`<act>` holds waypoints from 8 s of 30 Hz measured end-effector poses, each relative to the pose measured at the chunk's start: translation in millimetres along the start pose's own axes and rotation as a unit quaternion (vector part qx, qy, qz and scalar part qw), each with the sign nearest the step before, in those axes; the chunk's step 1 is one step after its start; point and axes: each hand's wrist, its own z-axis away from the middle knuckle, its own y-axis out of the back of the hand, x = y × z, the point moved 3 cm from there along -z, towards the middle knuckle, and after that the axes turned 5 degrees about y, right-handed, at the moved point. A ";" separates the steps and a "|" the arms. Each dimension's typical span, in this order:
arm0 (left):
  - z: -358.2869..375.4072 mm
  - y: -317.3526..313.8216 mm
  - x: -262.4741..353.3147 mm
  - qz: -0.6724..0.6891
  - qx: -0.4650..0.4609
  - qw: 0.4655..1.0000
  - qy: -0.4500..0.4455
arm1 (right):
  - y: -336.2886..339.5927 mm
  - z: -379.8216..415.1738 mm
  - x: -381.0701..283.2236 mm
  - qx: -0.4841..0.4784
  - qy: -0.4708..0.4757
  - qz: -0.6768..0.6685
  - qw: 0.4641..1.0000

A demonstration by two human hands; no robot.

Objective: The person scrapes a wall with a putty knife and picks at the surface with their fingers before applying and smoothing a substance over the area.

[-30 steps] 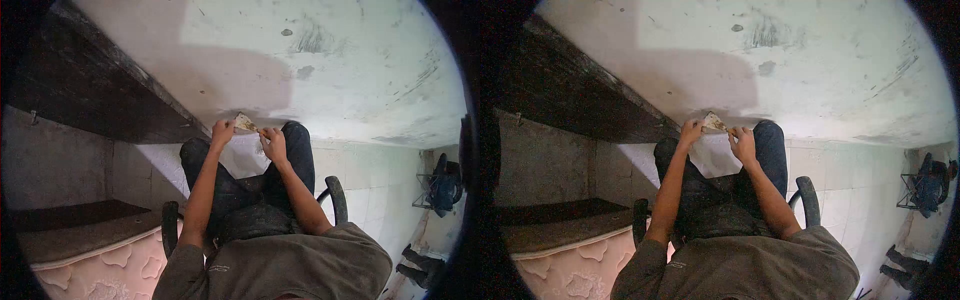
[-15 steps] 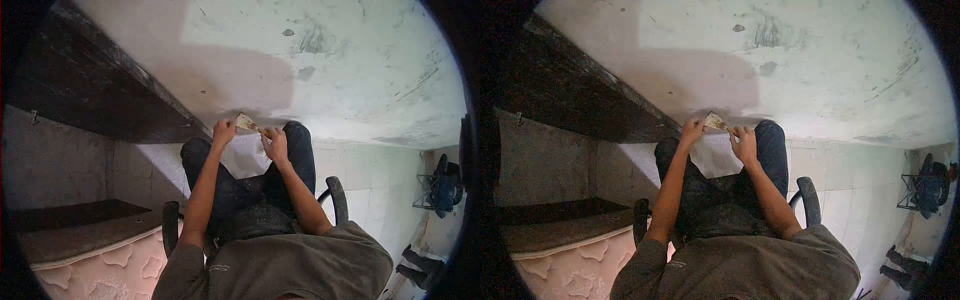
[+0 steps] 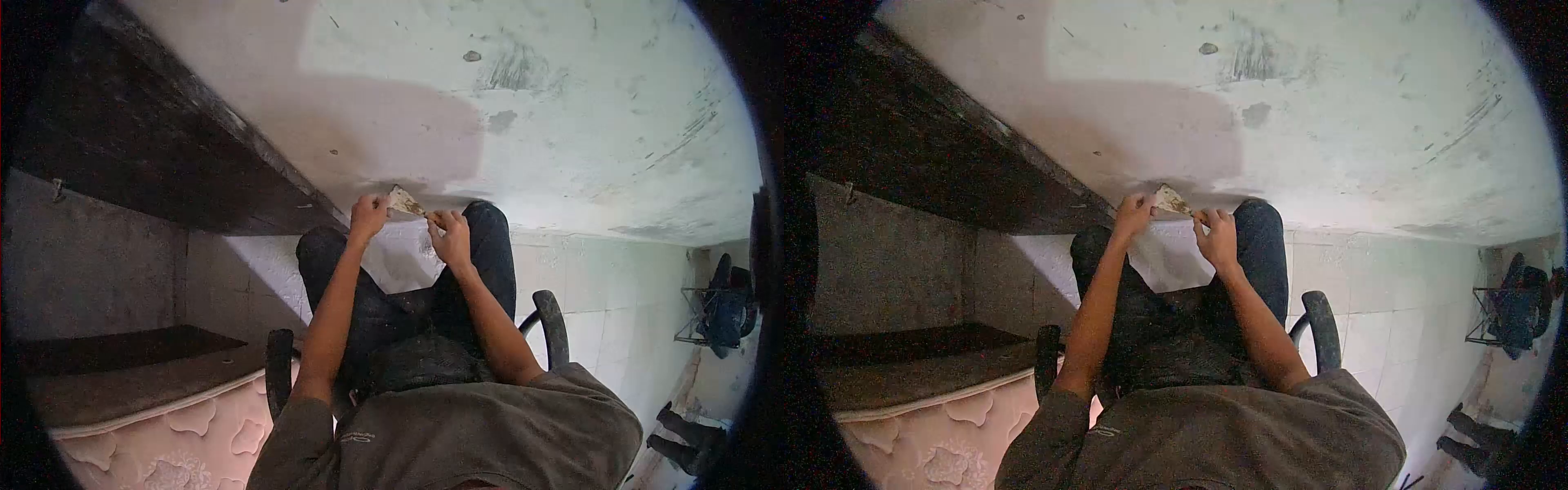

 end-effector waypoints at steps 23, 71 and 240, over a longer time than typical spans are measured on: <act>19.1 18.6 18.1 0.051 0.045 0.992 -0.110 | 11.1 -4.5 7.6 -0.005 -0.092 -0.056 0.994; 16.8 -6.6 51.6 0.046 0.034 0.966 -0.254 | 29.4 -2.4 23.7 -0.038 -0.074 -0.066 0.994; -29.5 10.9 -16.2 -0.062 0.073 0.938 -0.333 | -14.9 -105.8 -56.2 -0.219 0.149 0.338 0.903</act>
